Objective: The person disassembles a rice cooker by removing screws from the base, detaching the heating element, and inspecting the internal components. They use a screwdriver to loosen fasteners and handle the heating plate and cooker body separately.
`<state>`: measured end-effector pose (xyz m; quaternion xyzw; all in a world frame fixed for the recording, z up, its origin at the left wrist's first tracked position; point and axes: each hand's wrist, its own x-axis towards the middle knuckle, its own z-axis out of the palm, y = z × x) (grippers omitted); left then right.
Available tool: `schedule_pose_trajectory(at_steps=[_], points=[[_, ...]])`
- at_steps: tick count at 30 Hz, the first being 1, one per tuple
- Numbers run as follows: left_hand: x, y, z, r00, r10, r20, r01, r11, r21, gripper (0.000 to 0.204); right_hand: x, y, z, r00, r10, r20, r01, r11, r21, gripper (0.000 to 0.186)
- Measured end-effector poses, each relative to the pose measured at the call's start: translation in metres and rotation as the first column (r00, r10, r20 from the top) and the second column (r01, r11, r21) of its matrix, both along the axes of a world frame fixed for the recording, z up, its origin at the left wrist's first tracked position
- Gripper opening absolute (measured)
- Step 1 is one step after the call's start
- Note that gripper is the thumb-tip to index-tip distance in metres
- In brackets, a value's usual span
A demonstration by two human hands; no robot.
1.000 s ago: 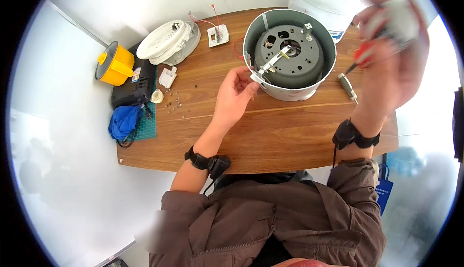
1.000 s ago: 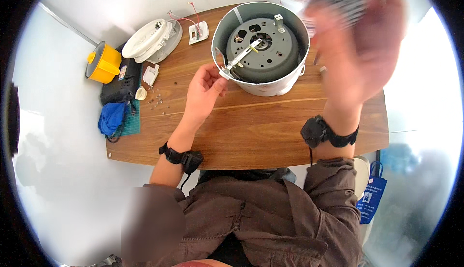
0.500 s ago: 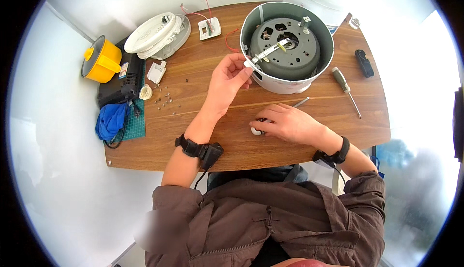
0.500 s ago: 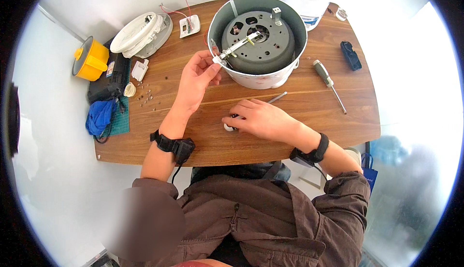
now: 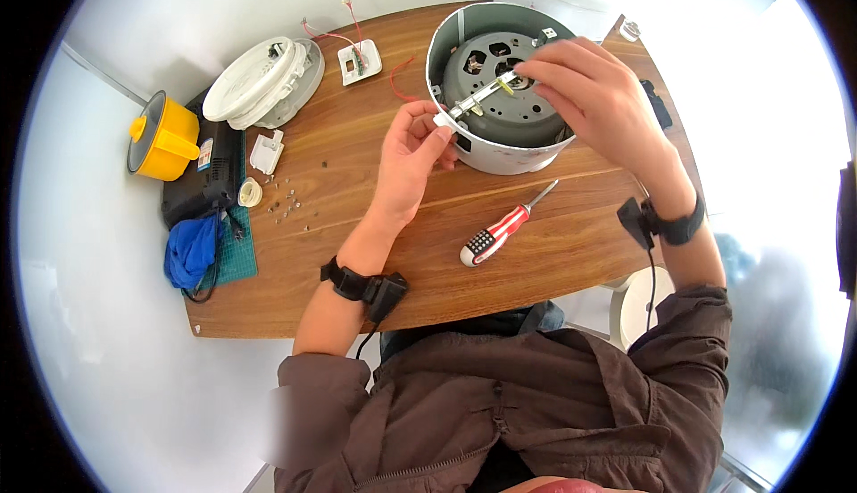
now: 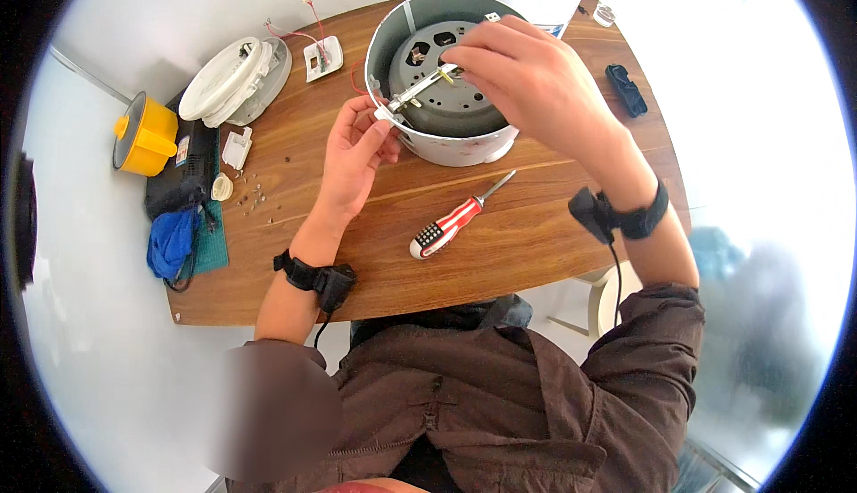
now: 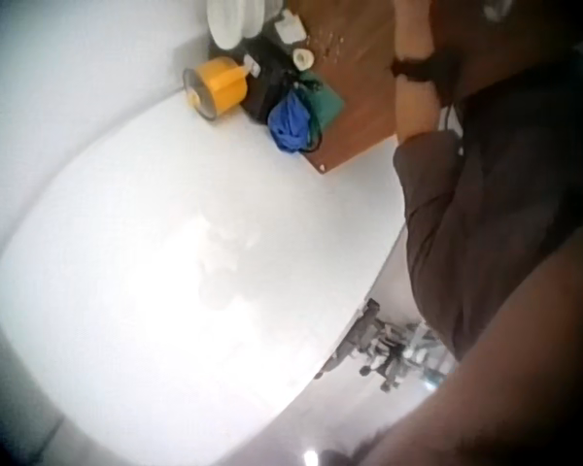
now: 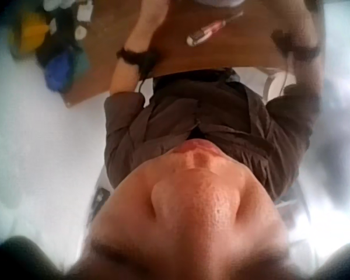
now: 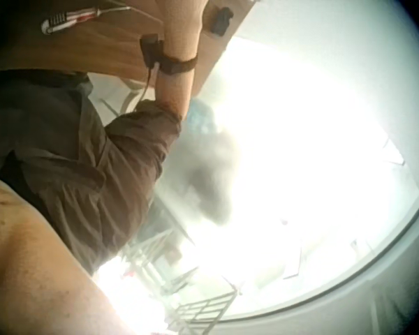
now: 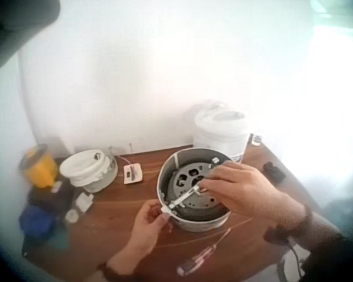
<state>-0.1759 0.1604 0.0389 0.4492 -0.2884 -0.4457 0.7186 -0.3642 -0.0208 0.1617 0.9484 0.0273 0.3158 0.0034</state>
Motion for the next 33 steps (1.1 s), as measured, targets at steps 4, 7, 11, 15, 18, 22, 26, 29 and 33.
schedule_pose_trajectory(at_steps=[4,7,11,15,18,22,26,29,33], points=[[-0.002,-0.005,0.005,0.999,-0.018,-0.033,0.018,1.0,-0.011,0.025,0.025,-0.012,-0.009,0.965,0.099,-0.241,-0.078,0.992,0.095,0.042],[-0.002,-0.008,0.008,0.997,-0.026,-0.072,0.024,0.999,-0.021,0.024,0.038,-0.009,-0.012,0.929,0.12,-0.349,-0.085,0.99,0.116,0.042],[-0.002,-0.009,0.008,0.997,-0.015,-0.077,0.013,1.0,-0.027,0.023,0.046,-0.009,-0.013,0.931,0.155,-0.331,-0.109,0.982,0.154,0.038],[-0.001,-0.011,0.01,0.997,0.0,-0.078,0.0,1.0,-0.007,0.023,0.049,-0.005,-0.019,0.941,0.127,-0.314,-0.085,0.986,0.146,0.03],[0.004,-0.014,0.014,0.997,0.015,-0.071,-0.015,1.0,-0.008,0.023,0.05,-0.002,-0.02,0.953,0.1,-0.285,-0.052,0.984,0.169,0.025],[0.0,-0.019,0.016,0.996,0.031,-0.084,-0.033,0.999,-0.024,0.025,0.049,0.0,-0.026,0.969,0.047,-0.241,-0.002,0.983,0.184,0.021],[-0.005,-0.02,0.018,0.991,0.005,-0.133,-0.011,0.999,-0.047,0.026,0.048,-0.001,-0.024,0.974,0.041,-0.224,0.007,0.978,0.209,0.018],[-0.007,-0.023,0.012,0.985,-0.031,-0.171,0.011,0.994,-0.113,0.027,0.047,-0.003,-0.024,0.976,0.051,-0.213,-0.001,0.974,0.226,0.018],[-0.008,-0.026,0.014,0.987,-0.049,-0.151,0.029,0.991,-0.13,0.028,0.043,-0.006,-0.028,0.981,0.013,-0.192,0.03,0.975,0.22,0.024]])
